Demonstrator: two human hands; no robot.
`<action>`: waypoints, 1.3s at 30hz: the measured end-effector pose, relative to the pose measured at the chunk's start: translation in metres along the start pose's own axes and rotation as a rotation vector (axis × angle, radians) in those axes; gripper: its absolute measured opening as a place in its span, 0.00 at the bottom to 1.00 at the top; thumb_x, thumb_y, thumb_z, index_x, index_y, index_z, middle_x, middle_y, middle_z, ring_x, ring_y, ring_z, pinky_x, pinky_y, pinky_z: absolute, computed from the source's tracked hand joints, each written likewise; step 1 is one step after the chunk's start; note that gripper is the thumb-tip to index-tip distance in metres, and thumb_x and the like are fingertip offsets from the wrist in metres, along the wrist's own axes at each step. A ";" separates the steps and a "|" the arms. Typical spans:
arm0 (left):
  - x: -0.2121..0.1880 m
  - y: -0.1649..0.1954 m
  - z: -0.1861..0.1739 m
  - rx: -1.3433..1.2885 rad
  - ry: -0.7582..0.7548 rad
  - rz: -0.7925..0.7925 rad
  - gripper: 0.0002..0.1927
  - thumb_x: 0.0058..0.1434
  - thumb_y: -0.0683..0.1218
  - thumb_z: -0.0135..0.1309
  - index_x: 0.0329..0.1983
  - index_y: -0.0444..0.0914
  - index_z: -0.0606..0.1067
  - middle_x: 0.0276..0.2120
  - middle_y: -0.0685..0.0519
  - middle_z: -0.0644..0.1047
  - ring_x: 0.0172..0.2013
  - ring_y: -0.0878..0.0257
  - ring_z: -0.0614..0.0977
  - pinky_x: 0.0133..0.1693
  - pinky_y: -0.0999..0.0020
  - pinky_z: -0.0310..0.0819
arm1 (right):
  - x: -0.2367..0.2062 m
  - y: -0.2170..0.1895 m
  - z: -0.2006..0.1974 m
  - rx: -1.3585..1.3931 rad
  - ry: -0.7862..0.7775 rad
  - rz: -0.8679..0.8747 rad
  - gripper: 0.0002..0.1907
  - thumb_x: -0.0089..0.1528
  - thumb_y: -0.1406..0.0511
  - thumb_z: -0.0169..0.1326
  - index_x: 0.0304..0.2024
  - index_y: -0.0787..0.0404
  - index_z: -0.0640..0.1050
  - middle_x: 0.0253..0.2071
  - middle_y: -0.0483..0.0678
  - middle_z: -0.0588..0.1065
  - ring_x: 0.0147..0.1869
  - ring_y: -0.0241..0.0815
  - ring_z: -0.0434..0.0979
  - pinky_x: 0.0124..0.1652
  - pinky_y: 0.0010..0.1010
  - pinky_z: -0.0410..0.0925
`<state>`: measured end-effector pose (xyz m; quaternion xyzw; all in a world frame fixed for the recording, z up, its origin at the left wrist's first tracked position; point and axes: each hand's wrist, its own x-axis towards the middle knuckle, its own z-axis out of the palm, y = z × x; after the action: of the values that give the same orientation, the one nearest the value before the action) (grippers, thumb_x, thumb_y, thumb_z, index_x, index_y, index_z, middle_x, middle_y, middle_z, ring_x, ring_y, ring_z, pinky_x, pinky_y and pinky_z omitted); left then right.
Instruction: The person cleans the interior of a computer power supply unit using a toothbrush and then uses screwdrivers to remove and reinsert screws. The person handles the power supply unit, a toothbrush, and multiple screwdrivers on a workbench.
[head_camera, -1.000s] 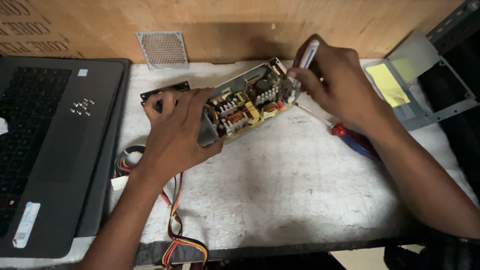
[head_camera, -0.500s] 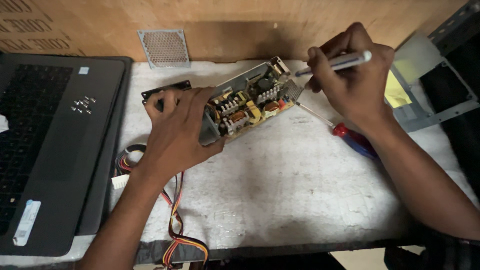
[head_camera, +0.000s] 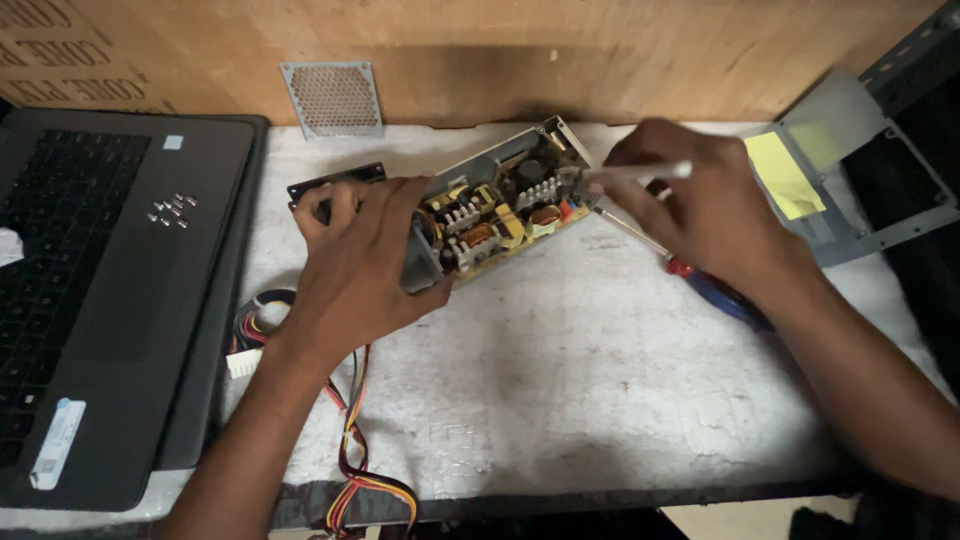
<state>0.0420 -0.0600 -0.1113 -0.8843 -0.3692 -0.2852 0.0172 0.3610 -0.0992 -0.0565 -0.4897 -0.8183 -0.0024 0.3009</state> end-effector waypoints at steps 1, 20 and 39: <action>0.000 0.000 0.000 -0.002 0.010 0.007 0.49 0.46 0.59 0.70 0.67 0.35 0.65 0.57 0.44 0.71 0.56 0.46 0.69 0.58 0.42 0.50 | -0.004 -0.001 0.000 0.017 -0.071 0.150 0.09 0.66 0.65 0.60 0.44 0.65 0.80 0.35 0.53 0.81 0.31 0.43 0.80 0.31 0.32 0.72; -0.001 -0.002 0.001 -0.021 0.012 0.014 0.47 0.46 0.58 0.70 0.66 0.36 0.65 0.57 0.46 0.72 0.57 0.47 0.70 0.60 0.43 0.48 | -0.037 0.013 -0.017 0.267 -0.059 -0.025 0.05 0.62 0.71 0.55 0.40 0.65 0.80 0.39 0.54 0.82 0.36 0.40 0.85 0.35 0.28 0.76; 0.067 0.058 0.045 -0.059 -0.094 0.276 0.62 0.42 0.78 0.65 0.66 0.30 0.63 0.59 0.35 0.69 0.62 0.40 0.67 0.64 0.30 0.45 | -0.077 0.034 -0.030 0.463 0.383 0.284 0.10 0.75 0.73 0.48 0.54 0.77 0.75 0.44 0.62 0.77 0.44 0.51 0.83 0.43 0.35 0.78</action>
<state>0.1401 -0.0484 -0.1042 -0.9392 -0.2359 -0.2493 0.0130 0.4292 -0.1517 -0.0795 -0.5083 -0.6491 0.1338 0.5499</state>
